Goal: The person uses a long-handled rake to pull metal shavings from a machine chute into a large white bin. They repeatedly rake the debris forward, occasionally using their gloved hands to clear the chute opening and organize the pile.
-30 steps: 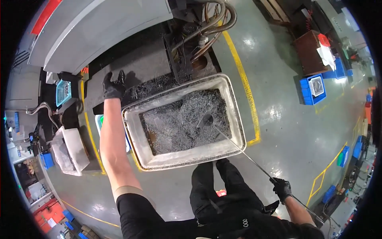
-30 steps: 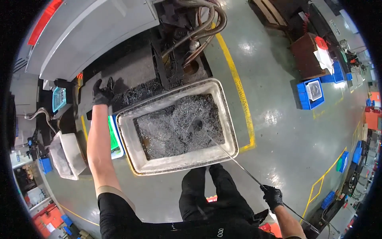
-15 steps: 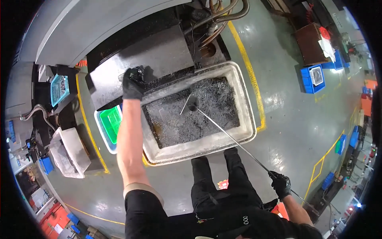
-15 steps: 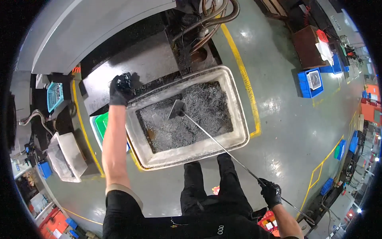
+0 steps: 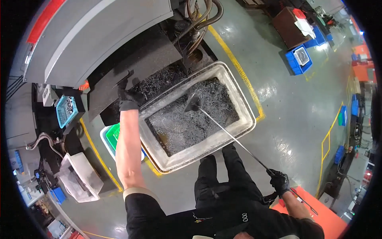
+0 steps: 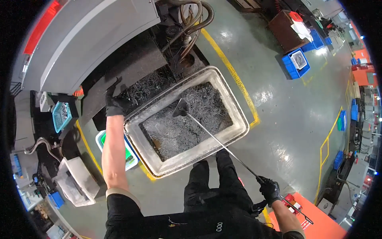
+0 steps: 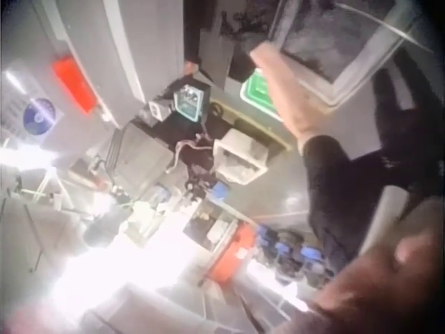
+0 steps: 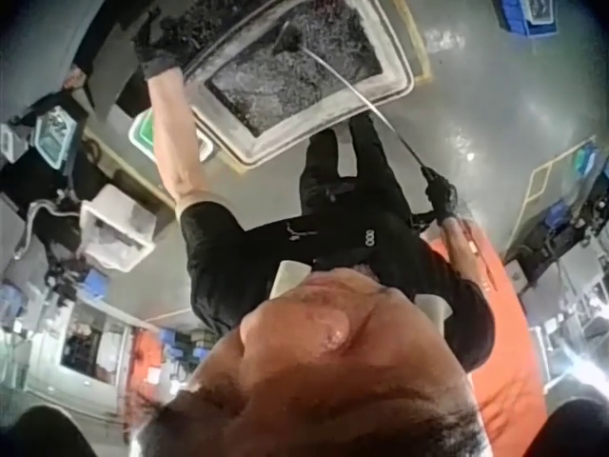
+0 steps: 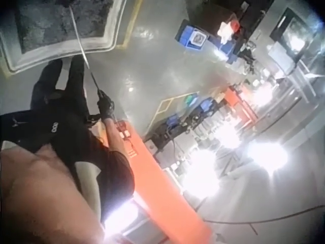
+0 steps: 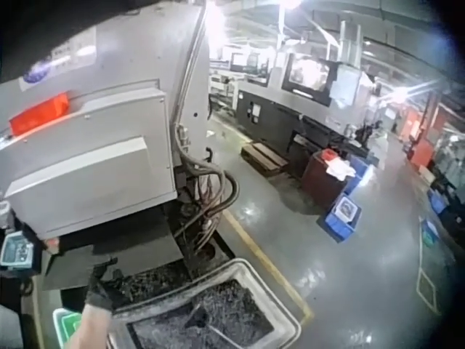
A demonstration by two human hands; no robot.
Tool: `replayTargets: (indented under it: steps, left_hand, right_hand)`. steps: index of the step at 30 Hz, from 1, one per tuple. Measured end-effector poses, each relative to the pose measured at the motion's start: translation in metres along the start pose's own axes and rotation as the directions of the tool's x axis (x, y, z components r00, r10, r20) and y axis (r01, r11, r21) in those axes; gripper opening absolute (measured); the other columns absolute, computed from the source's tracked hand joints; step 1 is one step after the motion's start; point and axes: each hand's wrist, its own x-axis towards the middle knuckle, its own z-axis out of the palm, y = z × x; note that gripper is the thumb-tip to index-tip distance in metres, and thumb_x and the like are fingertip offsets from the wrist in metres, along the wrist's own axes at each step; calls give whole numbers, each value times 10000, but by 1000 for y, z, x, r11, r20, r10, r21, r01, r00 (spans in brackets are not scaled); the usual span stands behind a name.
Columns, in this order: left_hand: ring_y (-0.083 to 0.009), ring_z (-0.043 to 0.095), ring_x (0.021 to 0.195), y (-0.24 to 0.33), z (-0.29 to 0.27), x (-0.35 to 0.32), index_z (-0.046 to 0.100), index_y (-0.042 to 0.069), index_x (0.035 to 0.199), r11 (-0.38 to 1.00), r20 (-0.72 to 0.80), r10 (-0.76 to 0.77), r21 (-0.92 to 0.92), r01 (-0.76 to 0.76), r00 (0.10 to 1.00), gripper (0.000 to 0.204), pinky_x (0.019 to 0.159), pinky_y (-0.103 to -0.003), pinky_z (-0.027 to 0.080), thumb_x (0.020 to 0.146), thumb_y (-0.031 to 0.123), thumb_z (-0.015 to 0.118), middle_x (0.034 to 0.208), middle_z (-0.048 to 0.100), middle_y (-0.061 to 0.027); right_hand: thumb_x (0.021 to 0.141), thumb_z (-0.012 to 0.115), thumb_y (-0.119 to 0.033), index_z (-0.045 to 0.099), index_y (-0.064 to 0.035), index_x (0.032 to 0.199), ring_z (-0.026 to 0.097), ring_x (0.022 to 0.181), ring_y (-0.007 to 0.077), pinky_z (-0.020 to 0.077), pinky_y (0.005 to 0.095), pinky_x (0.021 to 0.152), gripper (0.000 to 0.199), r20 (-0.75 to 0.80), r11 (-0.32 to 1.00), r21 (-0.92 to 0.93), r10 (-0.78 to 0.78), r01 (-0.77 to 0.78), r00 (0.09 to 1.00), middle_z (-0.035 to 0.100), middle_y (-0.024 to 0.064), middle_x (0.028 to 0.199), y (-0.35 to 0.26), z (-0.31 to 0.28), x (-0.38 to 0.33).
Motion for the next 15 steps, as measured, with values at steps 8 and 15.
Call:
replayTargets:
  steps: [8,15]
  left_hand:
    - [-202,553,1044,20,-2,52,615,129,1188,965,-39,131,232,-119,991,353,955,-374,468,867,269,570,1199,610,-61]
    - [-222,350,1341,32,48,29,470,105,1366,897,33,230,380,-225,973,433,1101,-376,329,992,259,316,1420,459,-76]
  right_hand:
    - [708,577,-6,666,-188,1180,636,626,138,526,277,573,513,82,976,129,163,-173,983,701,23,1012,1,5,-16]
    - [729,567,-15,659,-191,1188,646,668,135,522,271,601,500,88,995,87,35,-43,995,703,44,1035,0,2,-17]
